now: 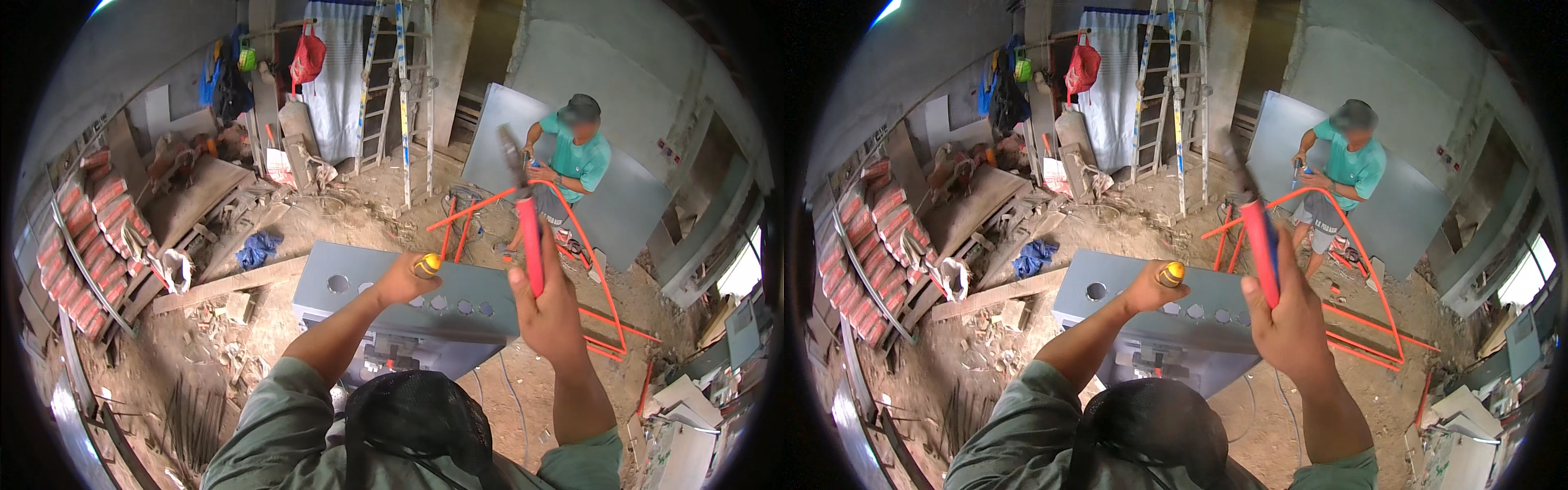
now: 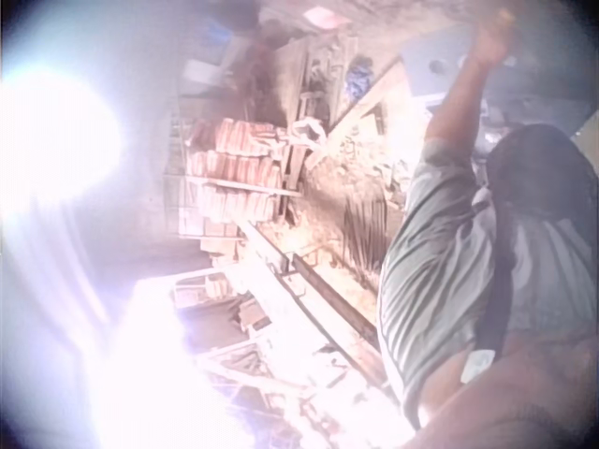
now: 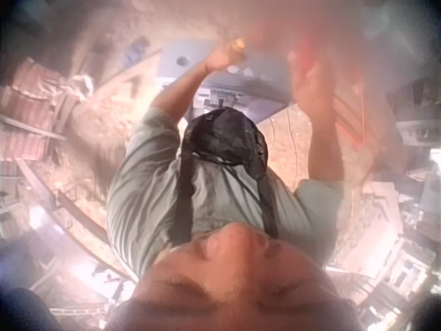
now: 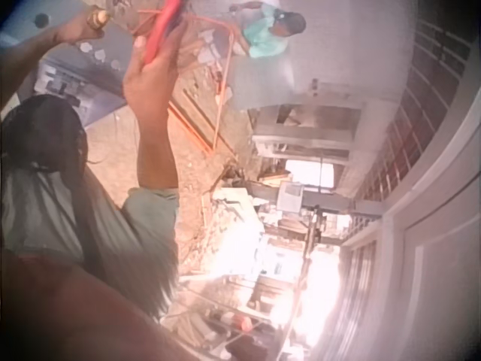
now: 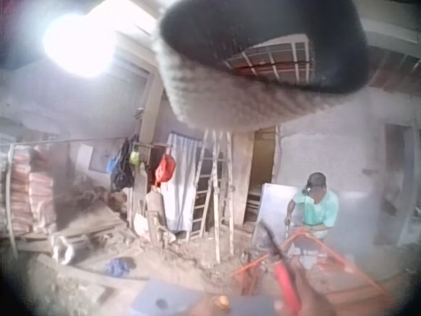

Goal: The person uses a screwdriver and pliers to work on the top surface of a grey electrical cabinet, repeatedly prying and adjusting components. Another person in the background handles red conduit pipes.

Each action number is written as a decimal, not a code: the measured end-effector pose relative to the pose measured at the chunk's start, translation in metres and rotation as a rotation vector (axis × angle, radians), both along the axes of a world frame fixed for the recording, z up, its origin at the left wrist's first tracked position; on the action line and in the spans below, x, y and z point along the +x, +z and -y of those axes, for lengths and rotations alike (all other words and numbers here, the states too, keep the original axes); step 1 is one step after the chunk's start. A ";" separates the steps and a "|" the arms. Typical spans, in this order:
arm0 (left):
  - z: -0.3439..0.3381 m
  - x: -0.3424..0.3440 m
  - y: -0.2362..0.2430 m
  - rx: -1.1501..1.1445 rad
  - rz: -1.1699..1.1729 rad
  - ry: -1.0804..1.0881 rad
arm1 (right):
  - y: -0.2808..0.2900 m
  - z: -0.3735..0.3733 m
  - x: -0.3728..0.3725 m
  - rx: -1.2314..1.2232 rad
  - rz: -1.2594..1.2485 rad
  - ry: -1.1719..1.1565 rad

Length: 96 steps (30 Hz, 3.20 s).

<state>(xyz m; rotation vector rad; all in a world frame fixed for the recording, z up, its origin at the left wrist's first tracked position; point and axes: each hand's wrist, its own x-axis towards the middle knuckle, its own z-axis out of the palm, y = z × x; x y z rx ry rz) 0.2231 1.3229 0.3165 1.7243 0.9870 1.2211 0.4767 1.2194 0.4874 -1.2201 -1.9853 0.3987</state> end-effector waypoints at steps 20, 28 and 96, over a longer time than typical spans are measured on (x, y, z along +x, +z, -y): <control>-0.017 -0.041 -0.023 -0.089 0.594 0.072 | -0.036 -0.002 0.003 -0.109 -0.143 0.129; -0.015 -0.056 -0.024 -0.130 0.767 0.038 | -0.015 -0.006 -0.026 -0.217 -0.148 0.164; 0.010 0.085 -0.085 0.429 -0.922 -0.105 | -0.186 0.083 0.140 -0.683 -0.445 -0.327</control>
